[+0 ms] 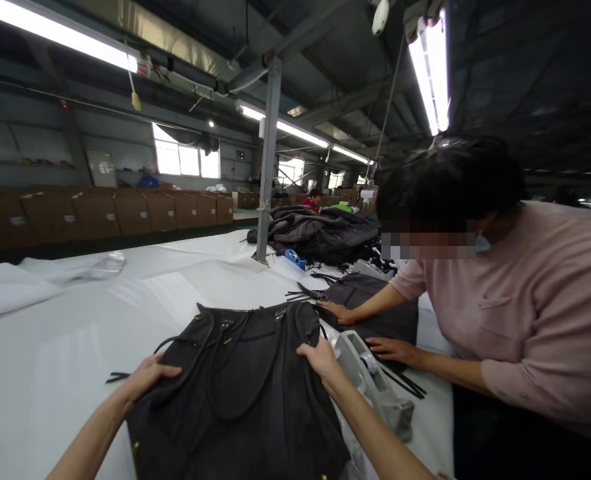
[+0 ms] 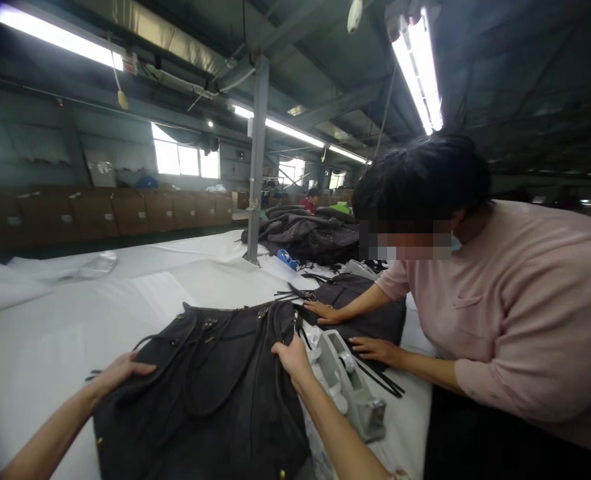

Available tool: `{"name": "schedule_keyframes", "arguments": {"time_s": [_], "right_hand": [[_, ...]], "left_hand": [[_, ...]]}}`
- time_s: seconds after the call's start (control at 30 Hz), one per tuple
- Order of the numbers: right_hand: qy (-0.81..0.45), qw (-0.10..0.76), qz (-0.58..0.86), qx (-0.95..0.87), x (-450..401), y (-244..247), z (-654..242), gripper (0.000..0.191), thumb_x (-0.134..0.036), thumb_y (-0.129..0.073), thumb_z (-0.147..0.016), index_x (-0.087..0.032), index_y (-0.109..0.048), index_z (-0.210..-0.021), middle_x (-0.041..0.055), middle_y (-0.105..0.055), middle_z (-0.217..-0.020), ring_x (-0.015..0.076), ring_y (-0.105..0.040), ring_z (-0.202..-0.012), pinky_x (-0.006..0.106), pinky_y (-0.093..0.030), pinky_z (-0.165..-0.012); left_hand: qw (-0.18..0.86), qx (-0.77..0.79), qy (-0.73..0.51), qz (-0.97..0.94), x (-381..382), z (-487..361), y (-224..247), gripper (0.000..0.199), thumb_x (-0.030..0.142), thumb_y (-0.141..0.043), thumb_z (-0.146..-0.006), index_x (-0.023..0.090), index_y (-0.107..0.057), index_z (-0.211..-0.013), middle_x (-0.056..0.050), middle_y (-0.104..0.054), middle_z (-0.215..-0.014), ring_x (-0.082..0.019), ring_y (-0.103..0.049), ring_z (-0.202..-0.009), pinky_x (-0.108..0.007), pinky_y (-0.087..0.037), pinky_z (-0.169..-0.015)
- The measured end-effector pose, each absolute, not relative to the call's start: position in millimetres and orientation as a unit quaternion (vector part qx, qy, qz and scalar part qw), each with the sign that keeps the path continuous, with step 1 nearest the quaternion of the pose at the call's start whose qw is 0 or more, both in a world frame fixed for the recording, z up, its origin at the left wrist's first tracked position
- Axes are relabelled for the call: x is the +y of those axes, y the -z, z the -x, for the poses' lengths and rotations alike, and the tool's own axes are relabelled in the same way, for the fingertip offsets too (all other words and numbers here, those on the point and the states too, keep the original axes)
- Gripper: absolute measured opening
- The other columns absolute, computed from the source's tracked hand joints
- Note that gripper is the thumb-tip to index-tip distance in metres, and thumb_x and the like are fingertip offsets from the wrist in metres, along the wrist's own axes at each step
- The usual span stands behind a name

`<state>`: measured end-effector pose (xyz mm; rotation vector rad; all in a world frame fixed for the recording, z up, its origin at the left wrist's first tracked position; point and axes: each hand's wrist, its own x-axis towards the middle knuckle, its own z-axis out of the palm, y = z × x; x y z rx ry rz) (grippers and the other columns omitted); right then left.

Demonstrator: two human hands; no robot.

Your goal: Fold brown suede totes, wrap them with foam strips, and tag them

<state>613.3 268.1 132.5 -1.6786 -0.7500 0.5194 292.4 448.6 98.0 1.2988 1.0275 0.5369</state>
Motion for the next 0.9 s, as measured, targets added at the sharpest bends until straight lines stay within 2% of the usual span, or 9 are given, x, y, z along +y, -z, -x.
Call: {"name": "schedule_keyframes", "arguments": {"time_s": [0.07, 0.2, 0.33, 0.47, 0.57, 0.67, 0.77, 0.83, 0.9], "right_hand": [[-0.239, 0.579, 0.707, -0.328, 269.0, -153.2, -607.0, 0.03, -0.021, -0.063, -0.052, -0.016, -0.067, -0.081, 0.0048, -0.072, -0.078, 0.026, -0.067, -0.077, 0.034, -0.054, -0.067], [-0.282, 0.587, 0.673, -0.351, 276.0, -196.7, -594.0, 0.032, -0.026, -0.068, -0.054, -0.017, -0.065, -0.085, 0.0034, -0.072, -0.076, 0.0241, -0.067, -0.071, 0.035, -0.055, -0.065], [-0.348, 0.611, 0.608, -0.37, 288.8, -237.7, -561.8, 0.036, -0.025, -0.076, -0.052, -0.016, -0.066, -0.086, 0.0039, -0.071, -0.072, 0.0236, -0.067, -0.066, 0.034, -0.056, -0.061], [-0.434, 0.585, 0.544, -0.417, 298.2, -252.9, -508.6, 0.038, -0.024, -0.076, -0.052, -0.016, -0.065, -0.088, 0.0047, -0.072, -0.075, 0.0232, -0.067, -0.067, 0.034, -0.056, -0.063], [-0.485, 0.532, 0.516, -0.465, 310.0, -228.6, -475.4, 0.04, -0.025, -0.073, -0.055, -0.018, -0.064, -0.094, 0.0036, -0.072, -0.082, 0.0231, -0.067, -0.073, 0.035, -0.055, -0.069], [-0.515, 0.475, 0.516, -0.493, 319.5, -179.5, -450.8, 0.038, -0.022, -0.068, -0.055, -0.019, -0.064, -0.092, 0.001, -0.071, -0.08, 0.0232, -0.065, -0.075, 0.036, -0.053, -0.071], [-0.528, 0.418, 0.538, -0.507, 320.2, -123.8, -434.3, 0.025, -0.015, -0.065, -0.05, -0.018, -0.065, -0.075, 0.0004, -0.068, -0.068, 0.0245, -0.064, -0.072, 0.036, -0.052, -0.069], [-0.527, 0.386, 0.559, -0.51, 318.8, -91.8, -430.0, 0.018, -0.013, -0.063, -0.048, -0.017, -0.063, -0.066, 0.0003, -0.065, -0.063, 0.0254, -0.063, -0.072, 0.037, -0.051, -0.07], [-0.52, 0.369, 0.581, -0.506, 319.7, -67.4, -430.5, 0.016, -0.013, -0.062, -0.048, -0.017, -0.063, -0.064, 0.0004, -0.065, -0.062, 0.0261, -0.062, -0.074, 0.038, -0.05, -0.073]], "left_hand": [[0.674, 0.42, -0.262, -0.548, 438.3, -278.4, -126.7, 0.042, 0.021, -0.075, -0.057, 0.016, -0.062, -0.096, -0.002, -0.071, -0.075, -0.025, -0.068, -0.072, -0.038, -0.055, -0.073], [0.631, 0.414, -0.356, -0.551, 409.9, -227.0, -208.8, 0.048, 0.019, -0.079, -0.05, 0.013, -0.062, -0.095, -0.002, -0.071, -0.074, -0.018, -0.066, -0.062, -0.028, -0.053, -0.06], [0.57, 0.436, -0.467, -0.517, 360.2, -152.2, -277.2, 0.058, 0.02, -0.082, -0.05, 0.016, -0.062, -0.105, -0.003, -0.072, -0.085, -0.019, -0.068, -0.068, -0.03, -0.057, -0.063], [0.491, 0.507, -0.527, -0.473, 282.2, -82.4, -298.5, 0.063, 0.022, -0.082, -0.052, 0.02, -0.061, -0.111, -0.005, -0.072, -0.093, -0.023, -0.07, -0.072, -0.033, -0.06, -0.063], [0.476, 0.572, -0.534, -0.401, 228.9, -50.5, -266.1, 0.071, 0.028, -0.082, -0.053, 0.024, -0.056, -0.119, -0.005, -0.073, -0.096, -0.028, -0.07, -0.076, -0.039, -0.061, -0.065], [0.472, 0.61, -0.541, -0.335, 191.8, -34.6, -193.5, 0.07, 0.038, -0.078, -0.058, 0.033, -0.052, -0.123, 0.0, -0.072, -0.103, -0.03, -0.069, -0.09, -0.042, -0.059, -0.077], [0.438, 0.657, -0.52, -0.326, 167.1, -24.0, -103.6, 0.047, 0.047, -0.068, -0.066, 0.039, -0.061, -0.111, 0.005, -0.072, -0.104, -0.029, -0.062, -0.108, -0.041, -0.053, -0.092], [0.402, 0.683, -0.497, -0.354, 155.1, -17.7, -52.1, 0.032, 0.049, -0.067, -0.065, 0.044, -0.067, -0.096, 0.012, -0.072, -0.099, -0.027, -0.058, -0.115, -0.039, -0.045, -0.103], [0.381, 0.701, -0.497, -0.341, 147.9, -13.5, -17.8, 0.022, 0.05, -0.066, -0.063, 0.046, -0.069, -0.084, 0.017, -0.072, -0.095, -0.027, -0.056, -0.118, -0.04, -0.041, -0.107]]}}
